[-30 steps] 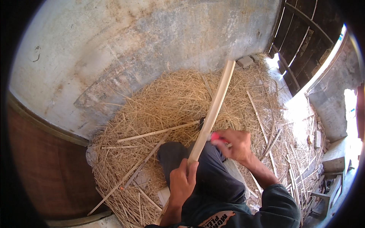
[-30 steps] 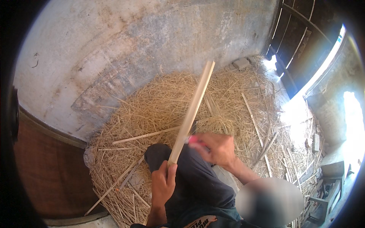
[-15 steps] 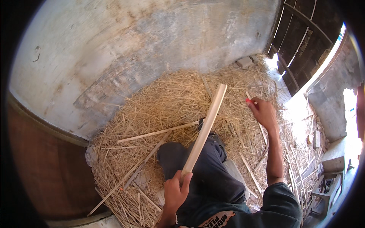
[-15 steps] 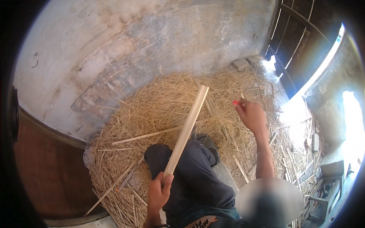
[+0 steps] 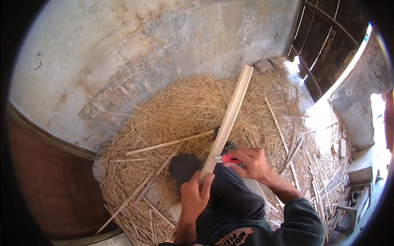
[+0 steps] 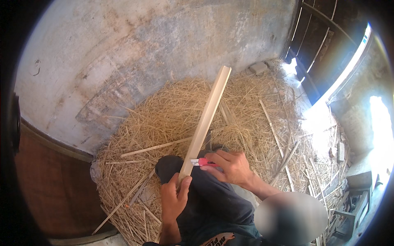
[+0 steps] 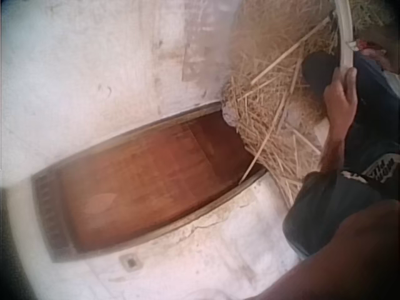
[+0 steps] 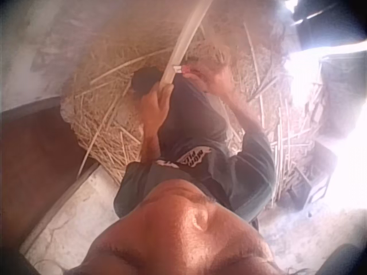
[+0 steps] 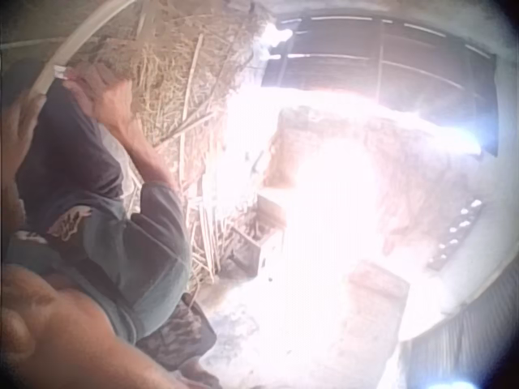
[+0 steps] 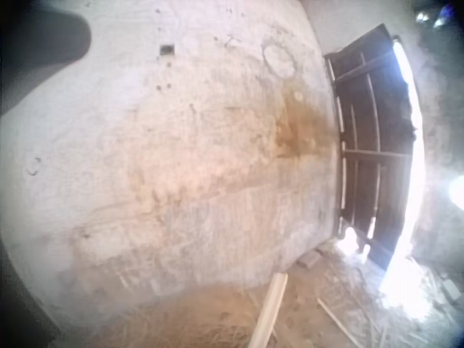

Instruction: The person sits on a straw-covered floor and uses a knife to shave and shape a long, thin piece of wood. They hold the wood with one hand and carefully scrape the surface with the knife in the other, creating thin shavings that fall onto the straw.

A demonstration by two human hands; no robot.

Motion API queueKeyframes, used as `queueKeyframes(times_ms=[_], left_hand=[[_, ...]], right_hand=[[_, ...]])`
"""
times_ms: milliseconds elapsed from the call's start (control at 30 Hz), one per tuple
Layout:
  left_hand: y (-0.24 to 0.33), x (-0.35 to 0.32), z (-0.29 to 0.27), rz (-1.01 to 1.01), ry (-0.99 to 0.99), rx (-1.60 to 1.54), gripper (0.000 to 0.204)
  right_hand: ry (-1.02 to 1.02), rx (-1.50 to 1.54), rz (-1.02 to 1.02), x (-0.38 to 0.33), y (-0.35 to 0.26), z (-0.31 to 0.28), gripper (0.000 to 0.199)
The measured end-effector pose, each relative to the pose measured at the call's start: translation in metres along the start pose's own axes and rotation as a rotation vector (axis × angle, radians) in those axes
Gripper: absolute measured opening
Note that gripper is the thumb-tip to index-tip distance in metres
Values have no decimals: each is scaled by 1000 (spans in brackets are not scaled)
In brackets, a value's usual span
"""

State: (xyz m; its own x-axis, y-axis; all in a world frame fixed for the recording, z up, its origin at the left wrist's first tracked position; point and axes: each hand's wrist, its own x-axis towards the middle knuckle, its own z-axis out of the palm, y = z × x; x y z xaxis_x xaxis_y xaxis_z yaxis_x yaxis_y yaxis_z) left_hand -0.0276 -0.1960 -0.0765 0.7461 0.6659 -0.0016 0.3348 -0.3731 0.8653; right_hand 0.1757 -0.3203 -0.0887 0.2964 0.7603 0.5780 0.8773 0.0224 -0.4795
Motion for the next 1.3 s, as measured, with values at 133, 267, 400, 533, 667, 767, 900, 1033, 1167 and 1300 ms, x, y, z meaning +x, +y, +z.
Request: queueKeyframes(times_ms=[133, 267, 400, 533, 667, 767, 900, 1033, 1167, 1300], left_hand=[[5, 2, 0, 13, -1, 6, 38], [5, 1, -1, 18, -4, -29, 37], [2, -5, -1, -46, -15, -113, 36], [-1, -6, -1, -55, -8, -134, 35], [-5, -8, -3, -57, -9, -114, 36], [-10, -17, -1, -61, 17, -101, 38], [-25, -36, -5, -149, -71, -95, 40], [-36, -46, -10, -183, -99, -44, 41], [-34, -47, -16, -198, -96, -39, 40], [-41, -51, -15, -194, -121, -39, 39]], right_hand=[[-5, 4, -7, -2, -8, 7, 30], [-24, -9, -1, 0, -14, 5, 32], [5, -57, -32, 2, -16, 3, 32], [17, -96, -50, 6, -15, 1, 29], [-2, -145, -36, 8, -16, -3, 26], [96, -97, 19, 16, 7, -7, 24], [148, -164, 260, 27, 50, -19, 24], [177, -229, 281, 47, 64, -32, 28], [219, -224, 262, 53, 67, -30, 30], [259, -203, 442, 48, 94, -21, 34]])
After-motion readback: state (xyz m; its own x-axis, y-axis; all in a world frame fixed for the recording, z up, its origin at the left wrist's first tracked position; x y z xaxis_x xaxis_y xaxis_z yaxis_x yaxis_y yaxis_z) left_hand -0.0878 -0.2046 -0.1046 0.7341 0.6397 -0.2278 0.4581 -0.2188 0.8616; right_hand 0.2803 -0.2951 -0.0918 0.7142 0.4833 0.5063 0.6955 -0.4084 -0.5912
